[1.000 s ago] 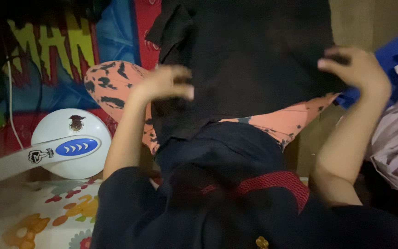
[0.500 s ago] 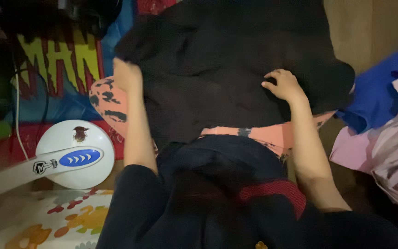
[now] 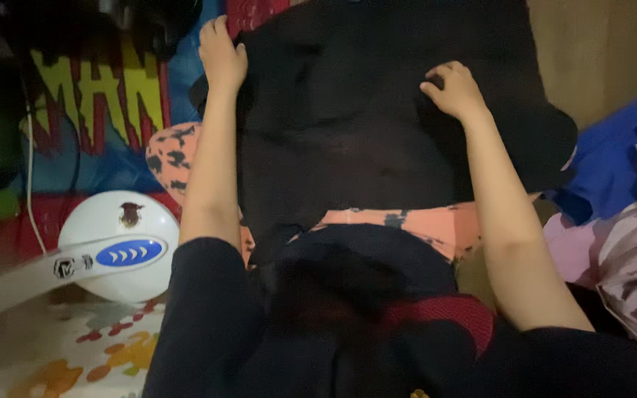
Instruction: The person sits on the floor and folds a black shirt and a pink shirt by hand. They smooth the fabric, fold the sleeves and sides, and place the folded black shirt into an open suitcase before continuing to fold the pink shirt.
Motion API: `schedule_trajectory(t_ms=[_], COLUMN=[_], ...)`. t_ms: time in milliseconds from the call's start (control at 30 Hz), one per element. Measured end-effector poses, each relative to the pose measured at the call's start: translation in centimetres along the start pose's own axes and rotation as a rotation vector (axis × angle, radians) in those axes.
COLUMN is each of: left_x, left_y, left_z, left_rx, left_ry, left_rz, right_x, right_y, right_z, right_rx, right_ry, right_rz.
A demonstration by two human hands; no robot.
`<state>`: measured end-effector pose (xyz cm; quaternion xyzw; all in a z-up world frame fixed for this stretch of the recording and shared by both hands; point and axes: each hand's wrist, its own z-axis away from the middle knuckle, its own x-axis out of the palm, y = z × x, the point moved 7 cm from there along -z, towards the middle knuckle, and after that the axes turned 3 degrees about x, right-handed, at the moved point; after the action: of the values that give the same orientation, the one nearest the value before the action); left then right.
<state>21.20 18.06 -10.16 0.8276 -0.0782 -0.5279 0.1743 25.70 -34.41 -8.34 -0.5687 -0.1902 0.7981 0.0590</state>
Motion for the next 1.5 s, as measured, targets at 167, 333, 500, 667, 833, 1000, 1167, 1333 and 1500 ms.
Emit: schedule_trajectory(t_ms=[167,333,500,667,833,1000,1167,1333,1500], left_x=[7.7,9.6,7.5,6.8,3.5,4.3,2.5,1.0,3.3], left_y=[-3.7,0.4,7.6,17.4,17.6,14.5,19.9,22.1,17.5], left_z=[-2.9,-3.4,-2.5,4.4,8.1,6.8,7.3,9.8,8.7], left_rx=[-0.068,0.051,0.104,0.749,0.671,0.113,0.527,0.484,0.062], left_ry=[-0.134,-0.138,-0.356,-0.476,-0.412,-0.677,-0.617,-0.696,-0.938], left_rz=[-0.011,0.056,-0.112,-0.246,0.099,0.187,0.261,0.277,0.053], right_x=[0.3,2.0,1.4,0.4,2.6,3.6,1.5,4.8,6.6], right_y=[1.0,1.7,0.6,-2.3,-2.4,-1.9,-6.3,-7.7,-4.3], right_z=[-5.9,-9.9,-12.5,-13.6,-14.7,-15.2,-14.1,-14.2,-14.9], right_rx=[-0.038,-0.052,-0.126,-0.258,-0.264,-0.13,-0.438,-0.488,-0.315], right_ry=[0.062,0.073,0.117,0.227,0.008,-0.2,0.116,-0.077,-0.18], right_rz=[0.027,0.183,0.252,0.371,0.461,0.518,0.583,0.604,0.701])
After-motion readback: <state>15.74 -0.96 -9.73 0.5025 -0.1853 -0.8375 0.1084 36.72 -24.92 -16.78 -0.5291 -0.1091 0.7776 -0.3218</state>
